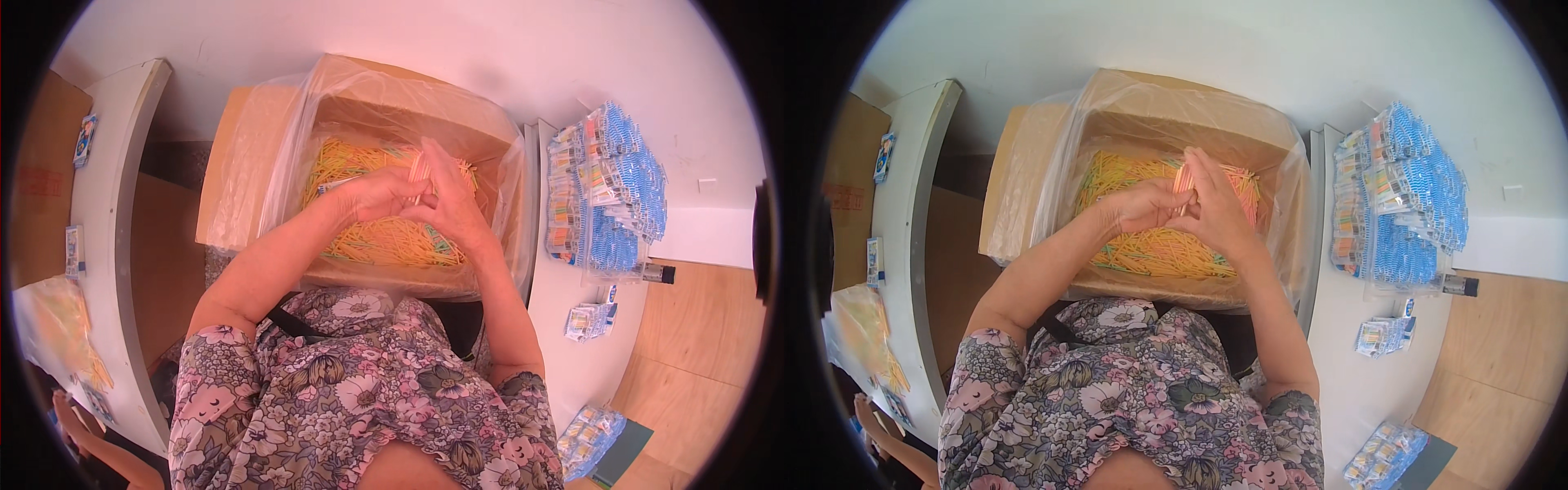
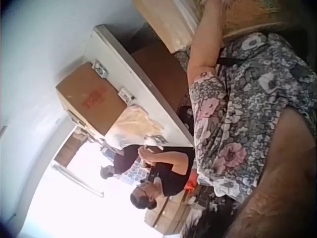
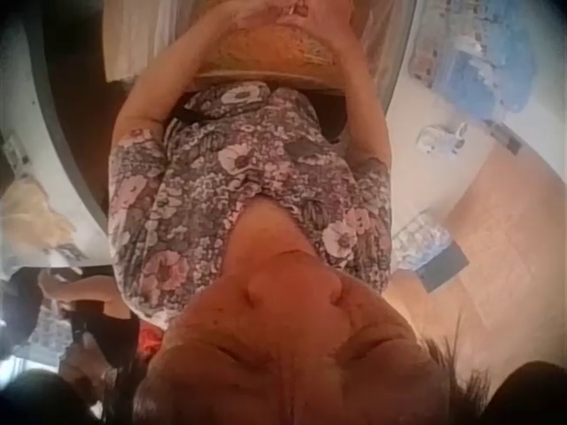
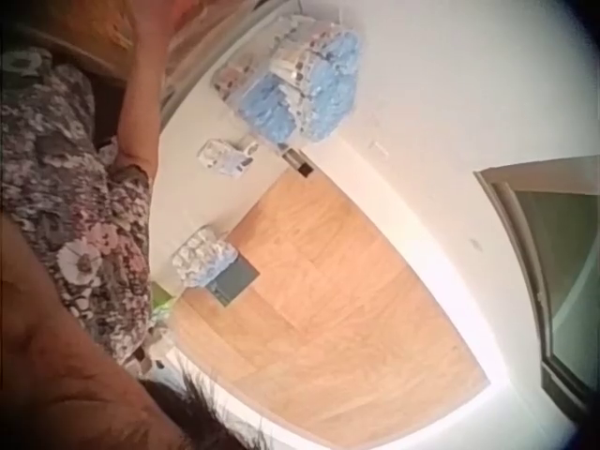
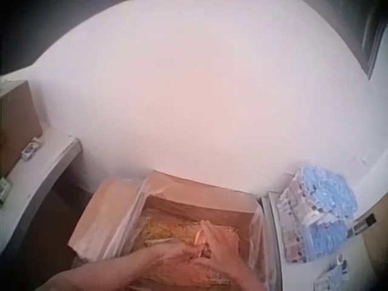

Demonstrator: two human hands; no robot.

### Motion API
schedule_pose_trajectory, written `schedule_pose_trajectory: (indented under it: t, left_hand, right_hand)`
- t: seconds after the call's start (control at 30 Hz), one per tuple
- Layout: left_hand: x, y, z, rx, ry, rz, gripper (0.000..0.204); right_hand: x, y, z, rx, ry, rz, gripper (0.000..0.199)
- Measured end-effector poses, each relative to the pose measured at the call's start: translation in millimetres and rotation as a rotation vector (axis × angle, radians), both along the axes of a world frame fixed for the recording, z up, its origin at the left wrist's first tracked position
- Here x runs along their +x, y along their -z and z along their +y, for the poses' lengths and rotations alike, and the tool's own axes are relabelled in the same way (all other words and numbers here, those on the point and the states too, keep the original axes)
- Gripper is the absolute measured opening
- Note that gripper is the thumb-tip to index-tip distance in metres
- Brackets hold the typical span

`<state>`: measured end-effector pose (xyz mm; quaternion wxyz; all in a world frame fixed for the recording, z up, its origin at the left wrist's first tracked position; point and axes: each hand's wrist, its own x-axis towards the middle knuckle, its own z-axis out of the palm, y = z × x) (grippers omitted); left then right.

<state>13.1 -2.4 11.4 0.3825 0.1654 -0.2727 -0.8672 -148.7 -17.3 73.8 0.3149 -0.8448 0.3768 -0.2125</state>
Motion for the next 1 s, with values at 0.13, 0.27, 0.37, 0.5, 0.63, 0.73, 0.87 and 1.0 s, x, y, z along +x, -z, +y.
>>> schedule_pose_trajectory:
  t: [0.13,0.27,0.37,0.5,0.63,0.73,0.87,1.0]
  left_hand:
    - [3,-4,-1,0.063,0.010,0.041,0.037]
    - [-1,5,-1,0.079,-0.066,-0.101,0.033]
    - [-1,9,-3,-0.086,-0.033,-0.328,0.028]
    - [-5,14,2,-0.384,0.069,-0.467,0.025]
    - [0,-8,3,-0.482,0.099,-0.480,0.026]
    - [2,-20,2,-0.335,0.130,-0.552,0.028]
    - [25,-11,-13,-0.382,0.046,-0.833,0.040]
    - [34,12,-8,-0.745,0.234,-2.029,0.057]
  right_hand:
    - [-2,10,-12,-0.085,-0.063,0.111,0.081]
    - [2,4,-10,0.063,-0.074,0.016,0.077]
    - [-4,4,-14,0.162,0.100,-0.266,0.060]
    - [4,9,-6,-0.006,0.267,0.094,0.027]
    - [15,15,0,-0.308,0.197,0.082,0.027]
    - [12,32,-5,-0.139,0.315,-0.111,0.026]
    - [4,39,-9,-0.055,0.434,-0.391,0.024]
    - [-24,32,-3,-0.006,0.467,-0.280,0.024]
